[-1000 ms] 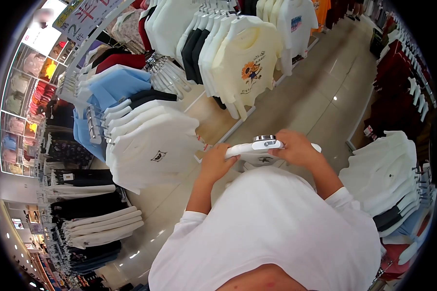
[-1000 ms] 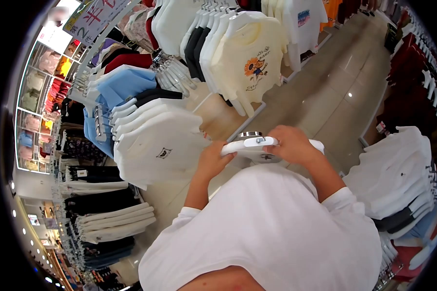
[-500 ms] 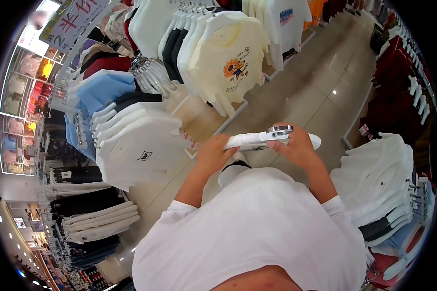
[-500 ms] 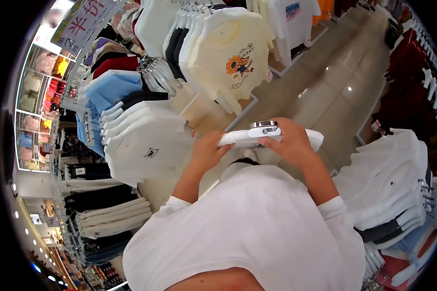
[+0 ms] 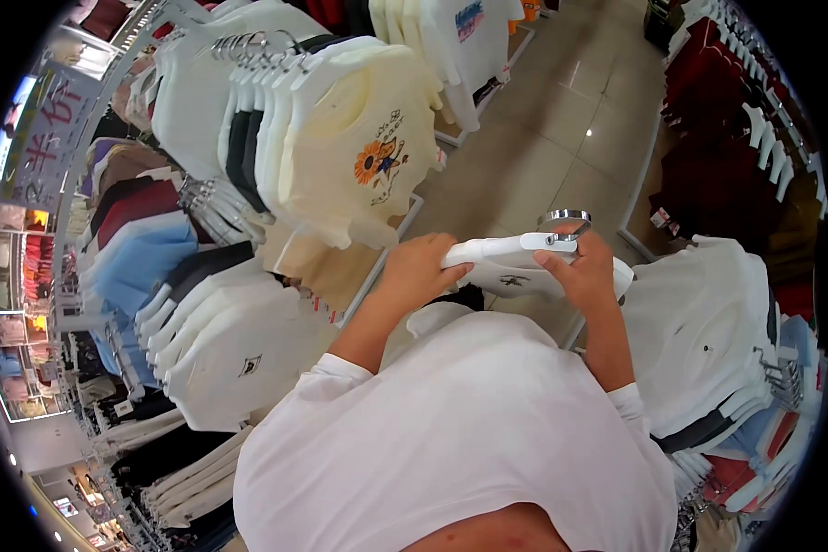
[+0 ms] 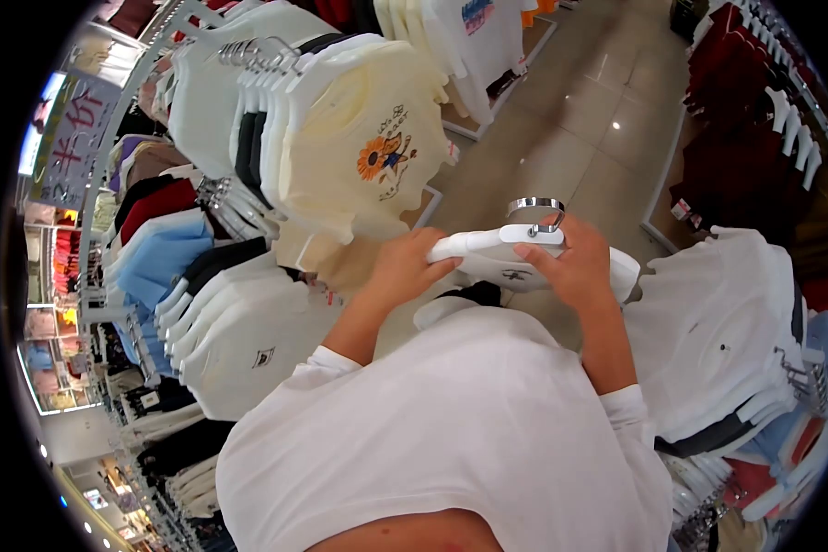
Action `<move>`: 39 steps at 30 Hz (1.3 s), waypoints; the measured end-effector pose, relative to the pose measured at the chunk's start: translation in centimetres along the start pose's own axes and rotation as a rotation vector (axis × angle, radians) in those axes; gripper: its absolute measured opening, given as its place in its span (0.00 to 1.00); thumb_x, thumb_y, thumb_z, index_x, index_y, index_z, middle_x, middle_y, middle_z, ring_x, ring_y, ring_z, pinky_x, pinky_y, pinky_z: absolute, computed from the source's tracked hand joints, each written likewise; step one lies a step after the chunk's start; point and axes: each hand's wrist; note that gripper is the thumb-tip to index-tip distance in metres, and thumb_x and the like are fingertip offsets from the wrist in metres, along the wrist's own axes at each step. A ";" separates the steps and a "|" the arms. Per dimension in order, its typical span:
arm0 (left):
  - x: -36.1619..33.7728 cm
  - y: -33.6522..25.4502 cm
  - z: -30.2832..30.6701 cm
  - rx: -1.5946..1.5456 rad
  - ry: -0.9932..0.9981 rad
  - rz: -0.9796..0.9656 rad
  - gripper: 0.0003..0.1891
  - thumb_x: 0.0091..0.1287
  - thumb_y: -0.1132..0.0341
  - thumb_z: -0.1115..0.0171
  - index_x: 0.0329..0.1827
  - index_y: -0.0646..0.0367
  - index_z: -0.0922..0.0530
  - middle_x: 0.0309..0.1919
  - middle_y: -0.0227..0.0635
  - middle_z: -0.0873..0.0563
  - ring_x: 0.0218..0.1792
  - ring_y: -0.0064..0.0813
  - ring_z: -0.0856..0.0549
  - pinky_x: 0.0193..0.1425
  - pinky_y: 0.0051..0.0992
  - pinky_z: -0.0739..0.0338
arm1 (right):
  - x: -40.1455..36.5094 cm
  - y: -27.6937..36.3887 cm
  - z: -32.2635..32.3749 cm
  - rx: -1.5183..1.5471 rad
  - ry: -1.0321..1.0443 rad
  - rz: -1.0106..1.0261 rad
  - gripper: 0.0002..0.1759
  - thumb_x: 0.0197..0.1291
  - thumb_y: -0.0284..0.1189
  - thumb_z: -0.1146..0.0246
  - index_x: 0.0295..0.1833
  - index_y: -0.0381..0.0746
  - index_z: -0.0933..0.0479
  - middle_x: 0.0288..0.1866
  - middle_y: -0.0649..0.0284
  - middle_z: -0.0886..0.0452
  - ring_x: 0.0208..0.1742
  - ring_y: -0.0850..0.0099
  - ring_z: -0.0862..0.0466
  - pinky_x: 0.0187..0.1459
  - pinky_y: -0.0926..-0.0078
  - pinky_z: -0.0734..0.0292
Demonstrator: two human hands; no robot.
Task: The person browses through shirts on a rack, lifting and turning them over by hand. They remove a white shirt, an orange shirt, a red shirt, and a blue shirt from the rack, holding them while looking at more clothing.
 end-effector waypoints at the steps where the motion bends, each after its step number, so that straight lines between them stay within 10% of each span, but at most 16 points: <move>1: 1.3 0.4 0.2 0.002 0.015 0.000 0.19 0.64 0.49 0.34 0.43 0.56 0.19 0.35 0.37 0.15 0.38 0.42 0.15 0.41 0.39 0.23 | 1.1 -0.1 0.3 -0.031 -0.007 0.009 0.22 0.48 0.39 0.21 0.43 0.38 0.20 0.36 0.61 0.16 0.35 0.70 0.18 0.41 0.72 0.23; 7: 8.1 4.3 2.6 -0.140 0.008 0.019 0.22 0.66 0.47 0.37 0.49 0.58 0.19 0.38 0.41 0.15 0.41 0.40 0.15 0.44 0.38 0.22 | 8.5 -0.8 1.2 0.027 -0.027 0.011 0.23 0.53 0.38 0.24 0.48 0.35 0.22 0.37 0.65 0.19 0.37 0.78 0.23 0.42 0.76 0.25; 19: 16.7 12.6 8.7 -1.701 -0.734 0.236 0.23 0.76 0.53 0.48 0.66 0.58 0.31 0.53 0.42 0.17 0.46 0.33 0.16 0.49 0.31 0.18 | 21.0 -2.0 3.6 0.095 0.001 0.183 0.22 0.58 0.41 0.27 0.46 0.35 0.23 0.34 0.72 0.25 0.35 0.82 0.29 0.38 0.82 0.32; 39: 16.7 8.1 7.5 -1.378 -0.826 0.076 0.20 0.73 0.61 0.42 0.63 0.61 0.25 0.53 0.43 0.15 0.53 0.38 0.15 0.61 0.39 0.22 | 40.4 -4.6 12.6 0.019 0.170 0.262 0.25 0.56 0.45 0.26 0.47 0.35 0.21 0.38 0.68 0.21 0.40 0.77 0.25 0.44 0.77 0.28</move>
Point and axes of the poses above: each hand's wrist, its own x-axis towards the middle knuckle, its own z-axis out of the back of the hand, y = z × x
